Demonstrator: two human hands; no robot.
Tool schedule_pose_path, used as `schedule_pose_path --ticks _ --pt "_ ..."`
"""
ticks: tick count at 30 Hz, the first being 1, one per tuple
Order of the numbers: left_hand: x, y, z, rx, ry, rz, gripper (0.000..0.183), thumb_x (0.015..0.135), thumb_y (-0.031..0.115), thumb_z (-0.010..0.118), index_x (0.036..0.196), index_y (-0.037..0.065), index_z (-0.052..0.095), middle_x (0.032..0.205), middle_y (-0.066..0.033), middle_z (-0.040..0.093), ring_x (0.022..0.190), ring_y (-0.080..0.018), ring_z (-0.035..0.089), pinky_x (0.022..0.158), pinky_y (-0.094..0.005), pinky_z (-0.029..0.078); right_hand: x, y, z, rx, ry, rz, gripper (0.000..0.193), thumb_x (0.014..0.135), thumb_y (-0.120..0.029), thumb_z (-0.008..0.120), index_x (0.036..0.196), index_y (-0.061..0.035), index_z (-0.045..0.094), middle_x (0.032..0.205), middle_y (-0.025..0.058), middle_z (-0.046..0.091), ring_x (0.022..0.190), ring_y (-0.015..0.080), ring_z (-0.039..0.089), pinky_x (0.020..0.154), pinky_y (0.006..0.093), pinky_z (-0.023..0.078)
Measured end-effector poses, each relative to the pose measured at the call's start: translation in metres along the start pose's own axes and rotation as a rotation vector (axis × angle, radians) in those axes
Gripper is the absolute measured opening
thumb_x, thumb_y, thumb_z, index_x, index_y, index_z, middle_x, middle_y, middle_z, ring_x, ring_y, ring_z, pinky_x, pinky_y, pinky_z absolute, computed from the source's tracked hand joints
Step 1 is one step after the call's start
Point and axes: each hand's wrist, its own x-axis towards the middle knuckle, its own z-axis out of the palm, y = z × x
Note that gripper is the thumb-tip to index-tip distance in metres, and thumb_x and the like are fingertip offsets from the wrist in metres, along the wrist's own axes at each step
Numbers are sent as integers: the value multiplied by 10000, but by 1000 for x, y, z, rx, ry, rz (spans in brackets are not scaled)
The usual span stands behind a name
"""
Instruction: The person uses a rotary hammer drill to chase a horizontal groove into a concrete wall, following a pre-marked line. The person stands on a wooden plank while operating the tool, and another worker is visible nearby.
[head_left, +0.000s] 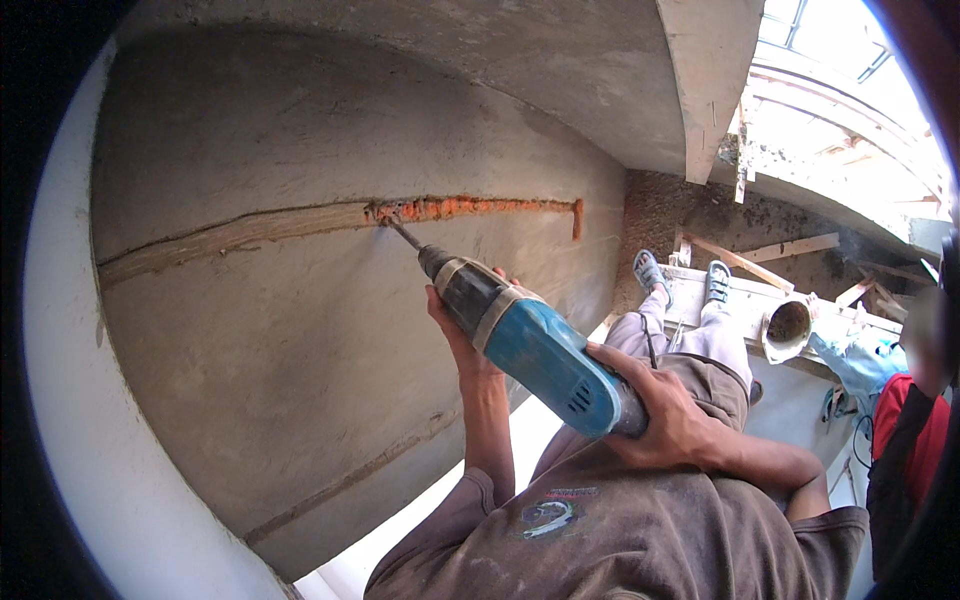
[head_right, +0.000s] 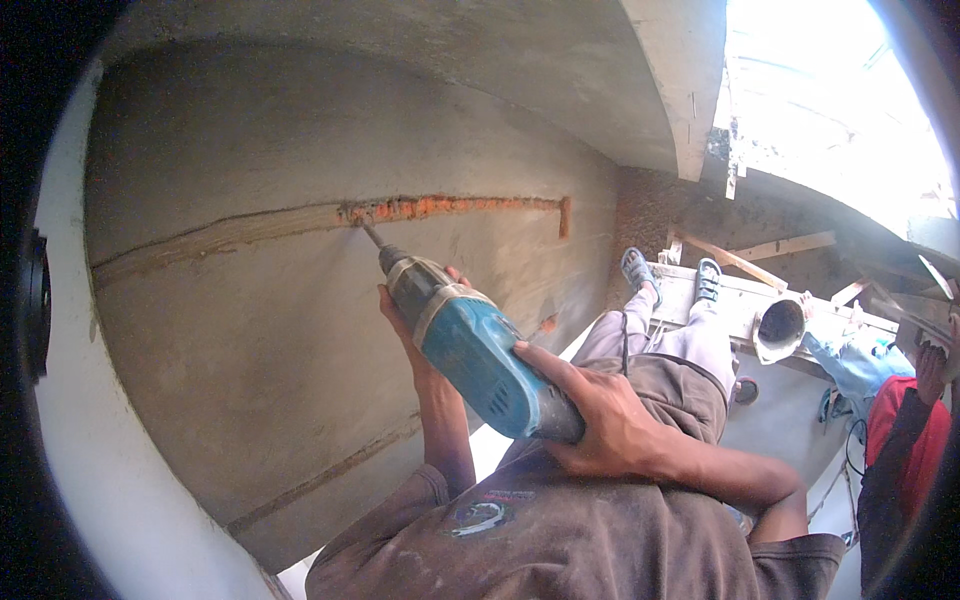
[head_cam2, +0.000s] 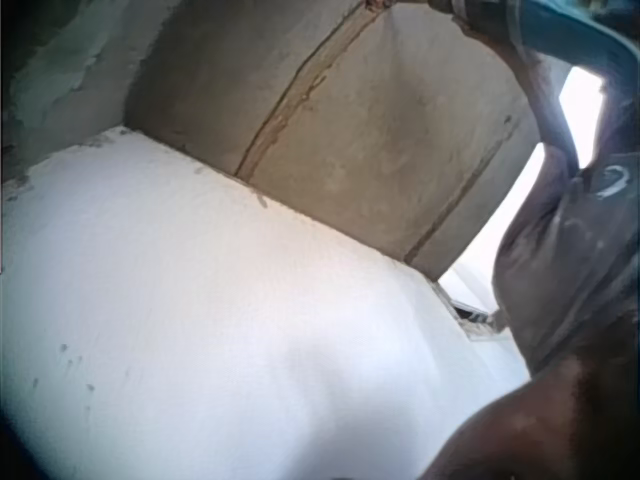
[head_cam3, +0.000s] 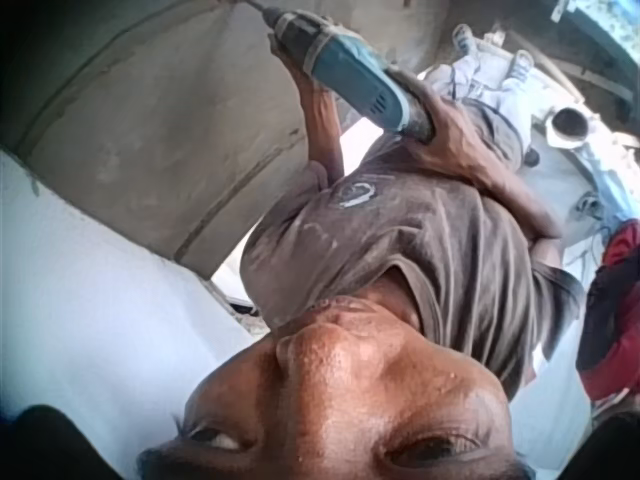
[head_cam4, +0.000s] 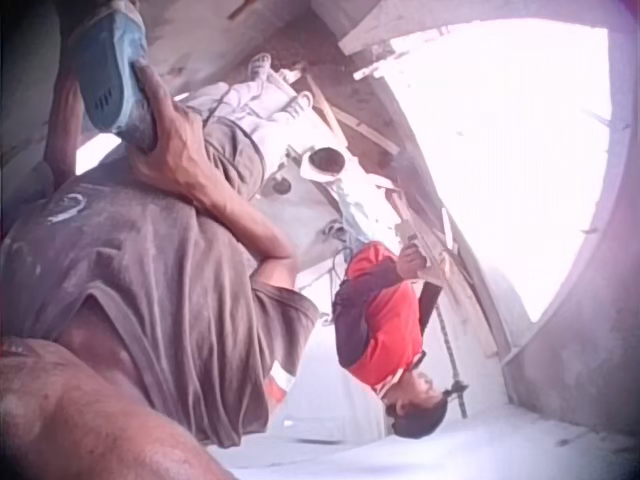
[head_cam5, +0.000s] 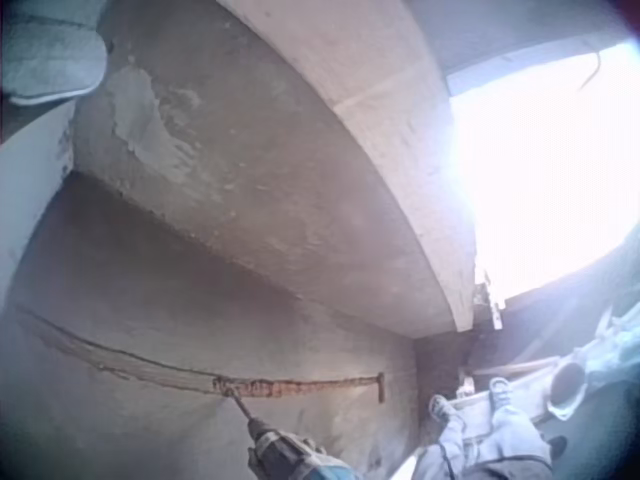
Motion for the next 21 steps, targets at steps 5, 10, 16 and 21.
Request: schedule_pose_path --ticks 5,10,16,21 --pt "14 13 -17 -88 -117 -17 799 835 812 446 1189 108 575 1093 -144 628 981 -297 666 790 -476 604 16 -14 6 40 -51 84 962 691 -83 724 1534 -105 260 1102 305 653 986 461 670 852 483 562" --pt "6 22 -3 -239 -110 -93 749 797 746 555 1183 104 564 1102 -137 611 1020 -300 640 811 -483 587 23 -25 12 -124 -170 83 989 695 -138 737 1539 -82 226 1178 302 622 1000 439 676 849 465 574" --pt "21 46 -36 -467 -322 -249 860 614 468 915 1242 90 466 1224 -134 536 1137 -276 567 1002 -480 491 42 -58 19 -225 -322 149 976 741 -155 707 1560 -111 177 1087 287 638 883 426 690 731 469 562" --pt "-3 32 1 -587 -194 -245 868 741 808 616 1193 70 547 1148 -123 590 1048 -260 610 896 -431 534 31 -48 18 -174 -117 12 980 708 -73 705 1550 -111 205 1048 297 646 858 462 678 761 499 551"
